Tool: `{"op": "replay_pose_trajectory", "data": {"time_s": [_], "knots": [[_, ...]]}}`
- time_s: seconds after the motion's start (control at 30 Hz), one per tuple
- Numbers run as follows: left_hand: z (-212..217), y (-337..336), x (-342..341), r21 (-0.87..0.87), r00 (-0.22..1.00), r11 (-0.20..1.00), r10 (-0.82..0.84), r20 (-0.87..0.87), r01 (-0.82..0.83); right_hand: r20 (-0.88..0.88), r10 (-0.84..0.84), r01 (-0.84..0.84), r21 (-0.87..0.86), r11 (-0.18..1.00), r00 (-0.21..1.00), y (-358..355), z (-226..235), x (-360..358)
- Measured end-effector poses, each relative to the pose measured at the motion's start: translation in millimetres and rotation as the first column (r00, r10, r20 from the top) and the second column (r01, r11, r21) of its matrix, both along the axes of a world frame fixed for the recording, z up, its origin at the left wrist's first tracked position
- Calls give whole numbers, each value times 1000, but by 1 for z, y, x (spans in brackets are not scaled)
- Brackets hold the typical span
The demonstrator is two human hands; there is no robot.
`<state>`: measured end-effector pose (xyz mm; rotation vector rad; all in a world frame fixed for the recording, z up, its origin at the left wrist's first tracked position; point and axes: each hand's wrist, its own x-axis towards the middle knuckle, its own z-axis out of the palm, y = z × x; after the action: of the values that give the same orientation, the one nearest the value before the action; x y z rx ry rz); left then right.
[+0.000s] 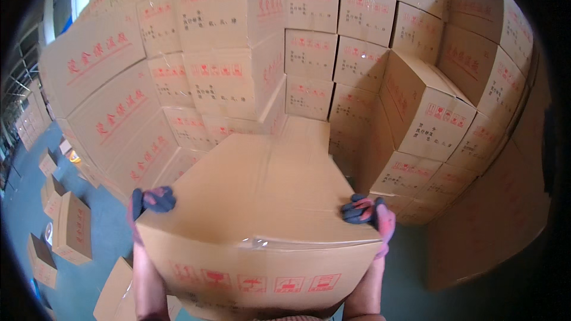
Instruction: The person packs plastic chairs into cardboard boxes, seals them with packing tape, and stacks the boxes in a warehouse. They handle multiple boxes, folding flaps and applying tape to secure the contents before moving each box to a growing stack.
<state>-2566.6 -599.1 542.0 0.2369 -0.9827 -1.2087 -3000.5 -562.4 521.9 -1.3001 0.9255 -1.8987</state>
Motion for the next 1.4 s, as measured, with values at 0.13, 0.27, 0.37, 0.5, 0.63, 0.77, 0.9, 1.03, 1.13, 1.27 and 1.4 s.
{"op": "replay_pose_trajectory", "data": {"time_s": [0.13,0.27,0.37,0.5,0.63,0.77,0.9,1.03,1.13,1.27,1.4], "knots": [[-35,-123,-54,50,996,995,-90,19,89,77,-126,129,-37,991,989,-33,-8,-35],[-51,-224,-98,-197,965,946,-240,106,257,-145,-424,414,-96,905,894,-50,-13,-48],[-49,-306,-131,-183,940,926,-305,155,331,22,-502,495,-209,843,865,-93,-20,-59],[-32,-381,-178,-121,902,910,-362,238,397,91,-532,540,-179,823,842,-144,-34,-78],[-40,-470,-207,-255,903,874,-359,238,414,64,-556,555,-230,800,829,-223,-39,-104],[-27,-534,-241,-227,943,918,-294,156,324,110,-466,478,-257,840,878,-315,-53,-144],[-9,-609,-265,-166,994,983,-64,91,79,97,-351,363,-345,866,931,-454,-55,-195],[-32,-658,-246,114,733,930,-347,584,349,-51,-256,260,99,960,965,-566,-131,-250],[-69,-671,-265,150,108,988,-146,983,-31,-126,-75,129,508,852,989,-646,-197,-246],[-128,-672,-279,84,-99,985,-100,990,-148,-657,-13,281,304,910,754,-675,-229,-222],[-182,-663,-297,-166,-188,971,133,973,-170,-748,-111,350,169,922,655,-693,-234,-228]]}}
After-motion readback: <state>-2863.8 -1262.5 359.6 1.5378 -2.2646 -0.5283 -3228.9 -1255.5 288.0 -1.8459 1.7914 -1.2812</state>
